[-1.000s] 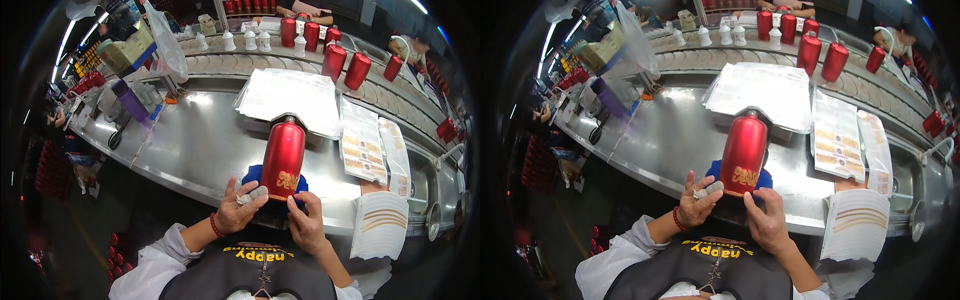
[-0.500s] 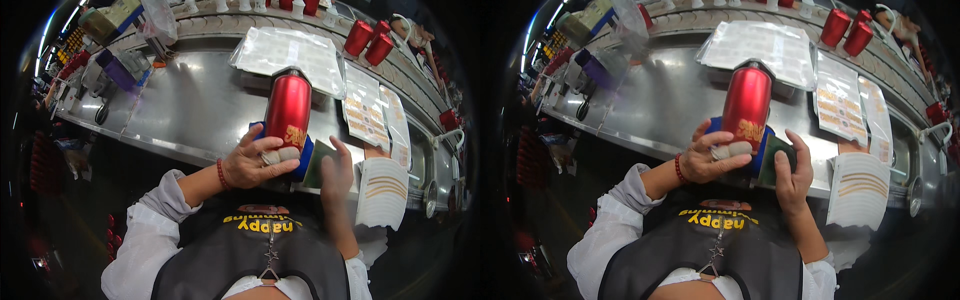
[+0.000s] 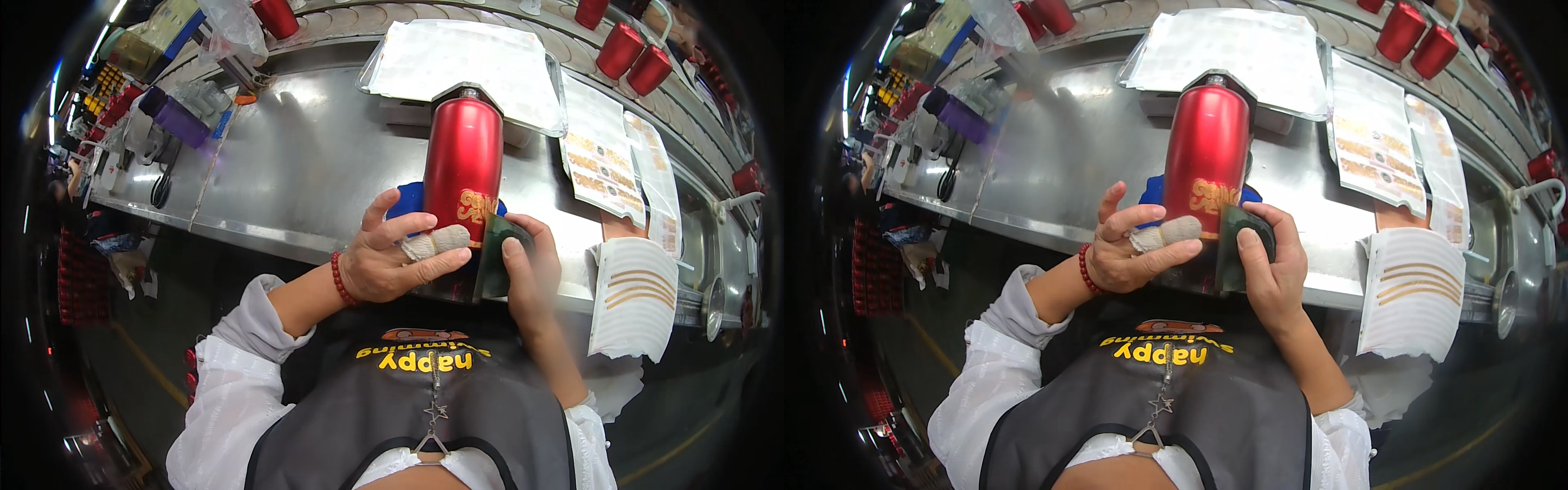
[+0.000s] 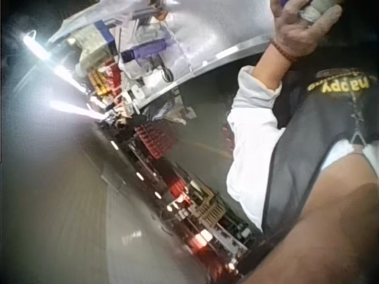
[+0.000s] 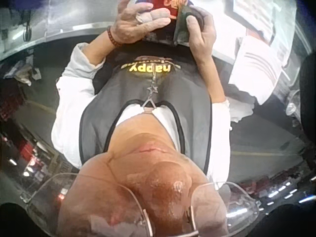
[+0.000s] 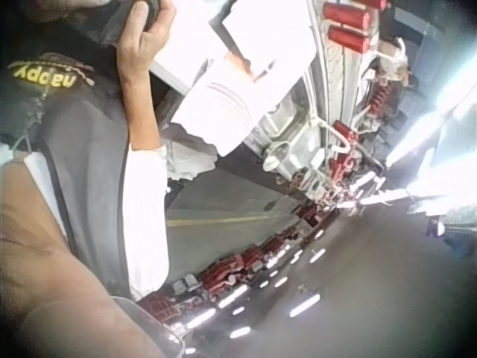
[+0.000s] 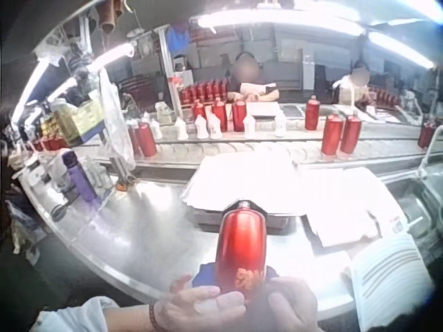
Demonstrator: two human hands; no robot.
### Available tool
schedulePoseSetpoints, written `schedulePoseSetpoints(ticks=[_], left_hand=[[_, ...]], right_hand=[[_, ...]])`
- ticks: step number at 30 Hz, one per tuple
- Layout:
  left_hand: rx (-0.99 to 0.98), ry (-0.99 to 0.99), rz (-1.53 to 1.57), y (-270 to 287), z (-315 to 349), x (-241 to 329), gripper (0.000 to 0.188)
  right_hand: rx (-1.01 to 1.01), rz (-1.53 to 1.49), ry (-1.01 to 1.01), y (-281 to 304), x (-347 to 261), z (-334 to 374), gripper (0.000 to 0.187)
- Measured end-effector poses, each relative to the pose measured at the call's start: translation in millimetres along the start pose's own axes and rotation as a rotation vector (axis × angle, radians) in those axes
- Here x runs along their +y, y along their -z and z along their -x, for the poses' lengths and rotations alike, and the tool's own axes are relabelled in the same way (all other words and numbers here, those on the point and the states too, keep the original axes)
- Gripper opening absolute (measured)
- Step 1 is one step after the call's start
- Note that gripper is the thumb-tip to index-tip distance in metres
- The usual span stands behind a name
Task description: The person applies gold stickers to red cylindrical containers, smoothing each with a green pad and peeling off backing. The person handles multiple containers one at a time on a stainless steel workbench.
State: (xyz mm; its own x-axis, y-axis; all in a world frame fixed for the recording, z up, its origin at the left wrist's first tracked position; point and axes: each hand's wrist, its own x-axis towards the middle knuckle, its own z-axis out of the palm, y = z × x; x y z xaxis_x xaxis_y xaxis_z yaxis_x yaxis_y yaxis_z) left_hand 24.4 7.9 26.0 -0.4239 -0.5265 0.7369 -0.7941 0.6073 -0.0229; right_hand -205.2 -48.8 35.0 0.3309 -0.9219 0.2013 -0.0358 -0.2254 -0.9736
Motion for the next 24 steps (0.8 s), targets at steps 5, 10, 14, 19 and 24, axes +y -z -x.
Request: schedulePoseSetpoints(ticks=[5, 10, 14, 19, 24], left_hand=[[-0.066, -0.240, 0.068, -13.0, -37.2, -14.8, 0.026], [-0.040, -0.210, 0.060, -25.7, -39.0, -3.7, 0.035], [-0.151, 0.491, 0.072, -24.5, -1.5, -4.4, 0.094], [-0.207, 0.489, 0.008, -25.5, -18.8, 5.3, 0.102], [-0.180, 0.487, -0.003, -26.4, -11.5, 4.1, 0.101]], right_hand=[[0.035, 0.036, 0.012, 18.7, 0.0, -3.7, 0.031], [0.004, 0.165, 0.122, 55.4, -1.8, -12.8, 0.026], [0.074, 0.619, 0.326, 139.2, 11.6, -58.0, 0.028], [0.304, 1.348, 0.147, 368.5, 106.9, -146.4, 0.040], [0.387, 1.477, -0.442, 411.5, 150.6, -244.7, 0.042]])
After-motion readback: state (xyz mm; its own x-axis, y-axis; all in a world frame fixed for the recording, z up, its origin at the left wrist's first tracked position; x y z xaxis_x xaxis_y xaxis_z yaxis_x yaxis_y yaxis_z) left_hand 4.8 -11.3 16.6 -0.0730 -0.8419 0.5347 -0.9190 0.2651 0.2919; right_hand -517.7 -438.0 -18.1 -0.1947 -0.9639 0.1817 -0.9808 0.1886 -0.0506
